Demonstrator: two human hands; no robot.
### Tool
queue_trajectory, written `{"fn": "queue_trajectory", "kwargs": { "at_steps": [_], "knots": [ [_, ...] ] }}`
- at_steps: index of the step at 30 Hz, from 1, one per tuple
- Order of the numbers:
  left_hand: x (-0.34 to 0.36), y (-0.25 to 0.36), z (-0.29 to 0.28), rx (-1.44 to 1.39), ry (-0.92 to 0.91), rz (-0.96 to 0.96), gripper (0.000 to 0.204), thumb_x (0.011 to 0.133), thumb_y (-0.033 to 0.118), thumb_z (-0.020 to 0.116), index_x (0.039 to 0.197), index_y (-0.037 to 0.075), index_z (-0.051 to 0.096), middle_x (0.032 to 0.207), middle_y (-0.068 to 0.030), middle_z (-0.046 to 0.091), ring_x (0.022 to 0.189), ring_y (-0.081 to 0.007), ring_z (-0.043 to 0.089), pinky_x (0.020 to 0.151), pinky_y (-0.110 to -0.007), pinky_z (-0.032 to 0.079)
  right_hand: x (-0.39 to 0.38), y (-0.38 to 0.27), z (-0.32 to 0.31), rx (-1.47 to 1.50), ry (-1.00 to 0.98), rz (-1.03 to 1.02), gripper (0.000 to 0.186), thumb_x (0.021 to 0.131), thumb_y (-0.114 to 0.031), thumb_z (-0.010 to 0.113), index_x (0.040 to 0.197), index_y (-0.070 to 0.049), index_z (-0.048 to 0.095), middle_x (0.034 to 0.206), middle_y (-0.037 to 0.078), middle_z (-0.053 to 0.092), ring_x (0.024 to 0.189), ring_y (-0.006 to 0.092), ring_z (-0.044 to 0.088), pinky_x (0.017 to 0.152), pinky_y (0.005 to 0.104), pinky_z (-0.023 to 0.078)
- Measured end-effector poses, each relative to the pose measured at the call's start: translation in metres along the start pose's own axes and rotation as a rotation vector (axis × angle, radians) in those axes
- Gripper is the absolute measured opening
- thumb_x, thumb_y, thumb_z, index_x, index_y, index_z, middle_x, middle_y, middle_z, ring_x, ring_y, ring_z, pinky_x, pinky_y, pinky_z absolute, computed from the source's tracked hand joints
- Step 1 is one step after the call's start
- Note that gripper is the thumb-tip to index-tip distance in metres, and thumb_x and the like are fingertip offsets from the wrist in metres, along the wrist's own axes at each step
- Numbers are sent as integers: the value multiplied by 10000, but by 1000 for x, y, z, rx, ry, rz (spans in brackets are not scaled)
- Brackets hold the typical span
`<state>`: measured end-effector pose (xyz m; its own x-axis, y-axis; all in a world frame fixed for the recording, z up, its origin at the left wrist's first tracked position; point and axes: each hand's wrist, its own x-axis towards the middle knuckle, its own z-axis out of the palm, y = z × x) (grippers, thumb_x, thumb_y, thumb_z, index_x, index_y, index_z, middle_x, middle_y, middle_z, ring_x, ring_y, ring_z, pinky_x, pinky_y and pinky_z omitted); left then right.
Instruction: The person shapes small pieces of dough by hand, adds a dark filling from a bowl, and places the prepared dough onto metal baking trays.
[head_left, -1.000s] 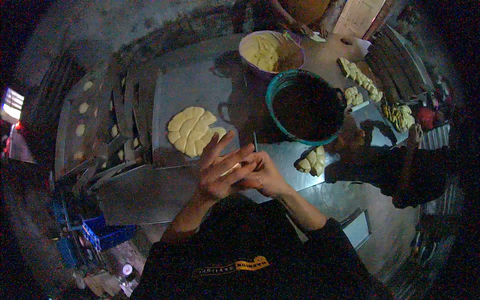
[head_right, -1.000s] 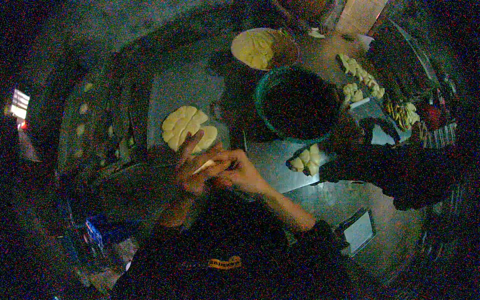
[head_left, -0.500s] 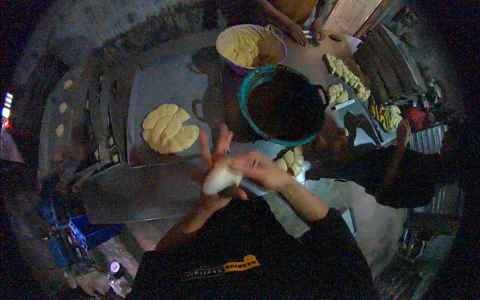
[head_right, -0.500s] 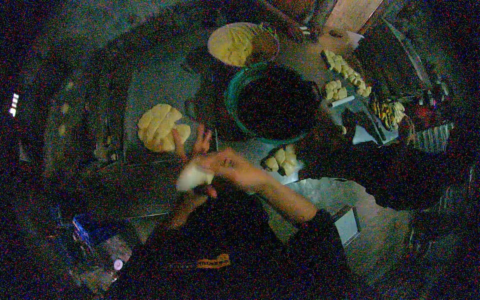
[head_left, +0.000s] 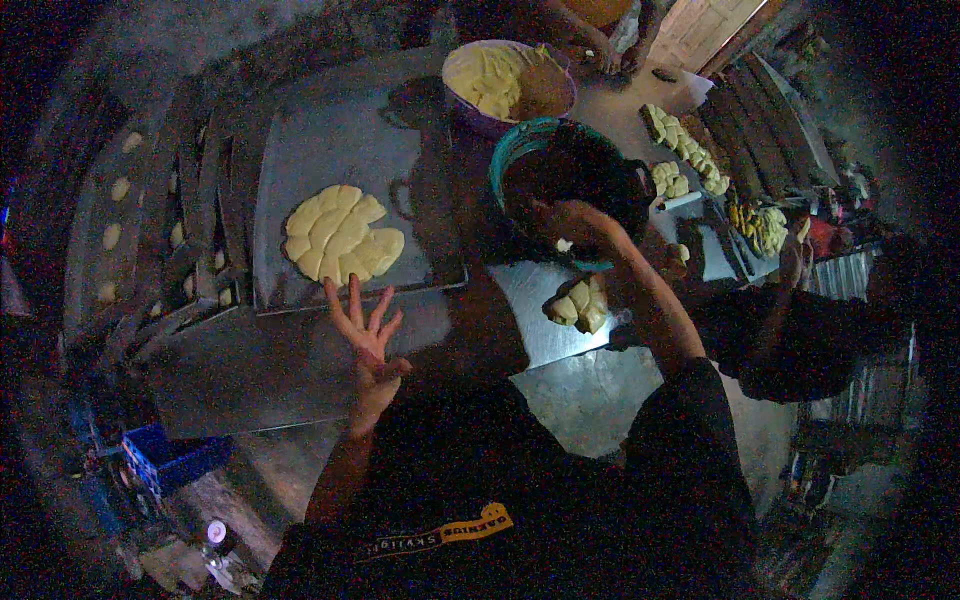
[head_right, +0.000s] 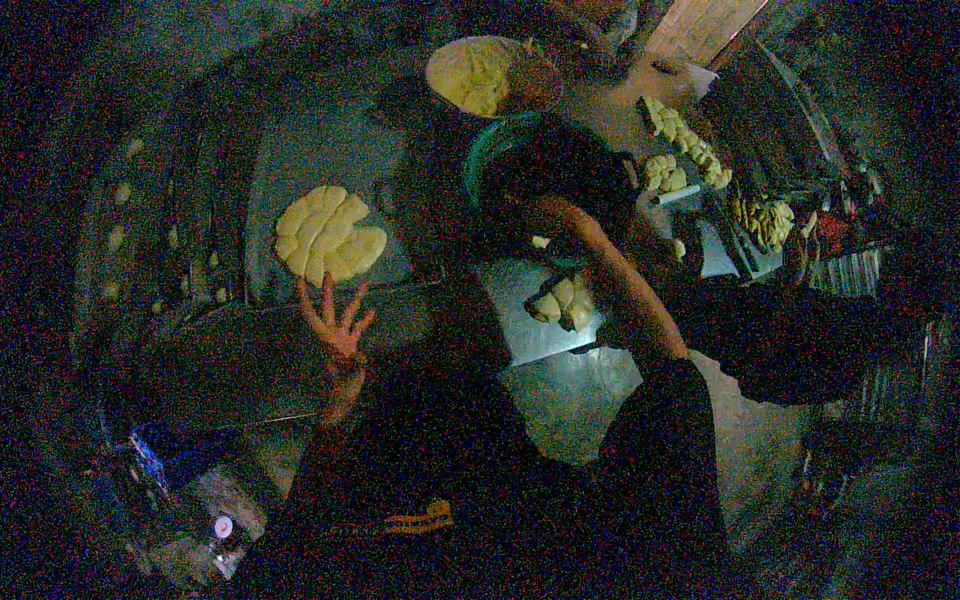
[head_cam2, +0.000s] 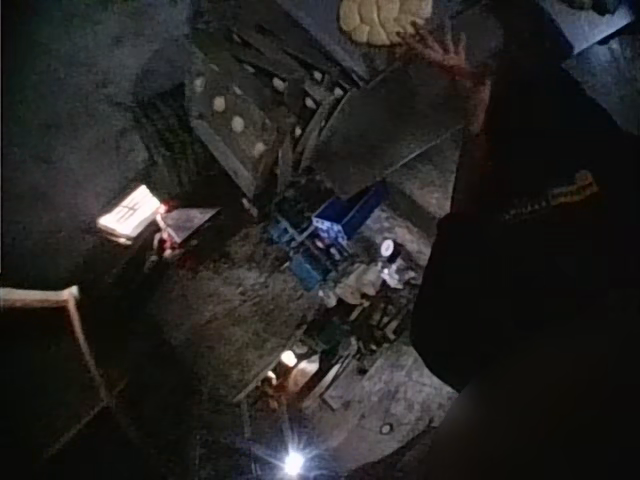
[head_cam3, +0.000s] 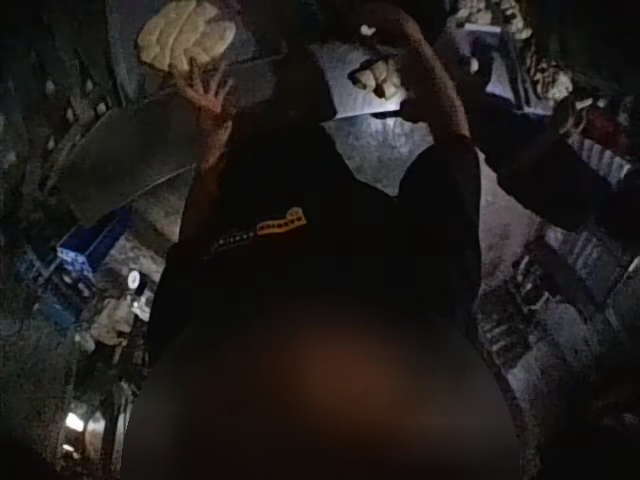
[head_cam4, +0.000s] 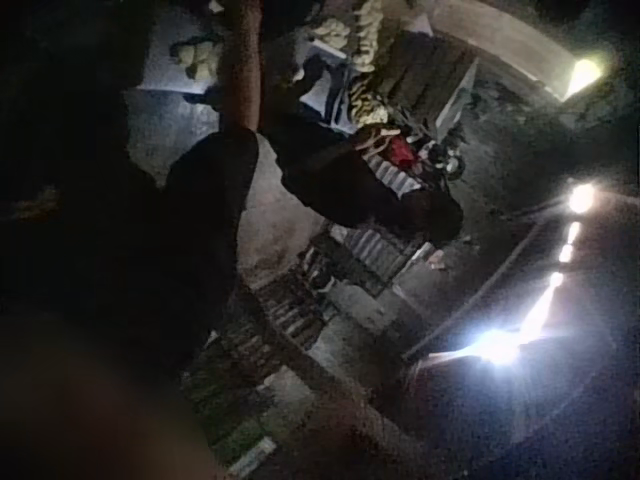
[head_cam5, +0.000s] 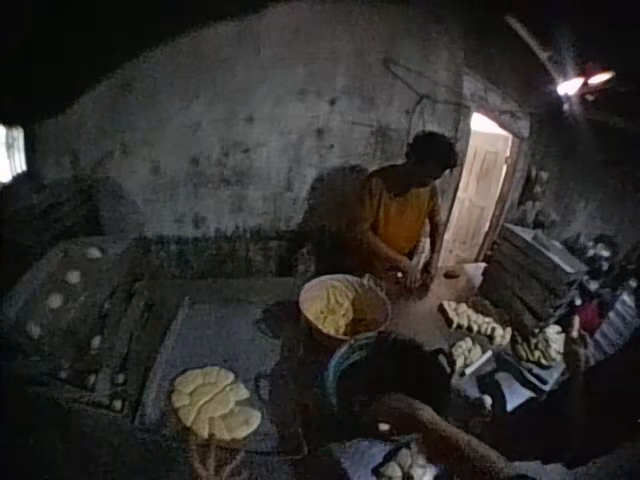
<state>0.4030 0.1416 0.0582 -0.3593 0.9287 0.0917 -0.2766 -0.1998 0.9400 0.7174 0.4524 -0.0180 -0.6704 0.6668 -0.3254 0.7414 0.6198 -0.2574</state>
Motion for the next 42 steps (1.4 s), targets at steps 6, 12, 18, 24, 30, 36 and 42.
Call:
{"fn": "queue_trajectory", "kwargs": {
  "at_steps": [6, 12, 18, 24, 30, 36, 42],
  "knots": [
    [-7, 14, -21, -98, 9, -101, 1421, 599, 526, 909, 1567, 223, -86, 1617, -156, 132, 1349, -413, 426, 1068, -560, 388, -32, -50, -31, -45, 93, 16, 532, 1005, -543, 422, 1188, -92, 636, 912, 202, 704, 815, 380, 688, 720, 510, 522],
    [-3, 20, -26, -32, -266, -297, 602, 914, 239, 717, 1414, 37, 450, 1410, -124, 516, 1197, -257, 585, 1014, -391, 475, -40, -82, -66, 384, 127, 247, 549, 1023, -518, 409, 1098, -46, 681, 920, 77, 687, 796, 200, 603, 755, 390, 480],
    [7, 3, -12, -267, -249, -349, 415, 1011, 209, 563, 1377, 25, 496, 1371, -91, 545, 1172, -208, 594, 1005, -367, 473, -74, -231, -114, 1159, -36, 50, 553, 1045, -480, 389, 1088, -22, 696, 1013, 55, 682, 920, 145, 578, 900, 319, 435],
    [0, -58, -42, -437, -131, -466, 387, 1028, 238, 531, 1348, 23, 498, 1364, -80, 527, 1211, -186, 549, 1032, -353, 430, -50, -265, -24, 1821, -386, 214, 427, 1028, -385, 502, 1186, -11, 637, 1060, 70, 690, 1005, 181, 629, 925, 316, 480],
    [-5, -33, -28, -266, 98, -411, 322, 1007, 216, 569, 1267, 28, 551, 1283, -71, 557, 1130, -172, 563, 988, -337, 456, -49, -272, -32, 844, 43, -261, 452, 983, -279, 596, 1278, 62, 550, 1124, 145, 674, 992, 230, 663, 912, 345, 514],
    [-12, -57, -14, 470, 7, 13, 374, 978, 194, 611, 1305, 44, 507, 1230, -74, 564, 1079, -198, 589, 894, -335, 502, -41, -265, 5, -3, 449, -552, 503, 884, 12, 576, 1377, 17, 477, 1283, 215, 597, 1049, 351, 658, 878, 405, 545],
    [18, -39, -15, -399, 152, -715, 348, 962, 186, 618, 1291, 98, 544, 1200, -67, 613, 1056, -202, 634, 860, -335, 544, -76, -275, -59, 691, 54, -365, 494, 875, -43, 641, 1352, -139, 561, 1402, 170, 509, 1117, 343, 622, 930, 420, 535]
  ]
}}
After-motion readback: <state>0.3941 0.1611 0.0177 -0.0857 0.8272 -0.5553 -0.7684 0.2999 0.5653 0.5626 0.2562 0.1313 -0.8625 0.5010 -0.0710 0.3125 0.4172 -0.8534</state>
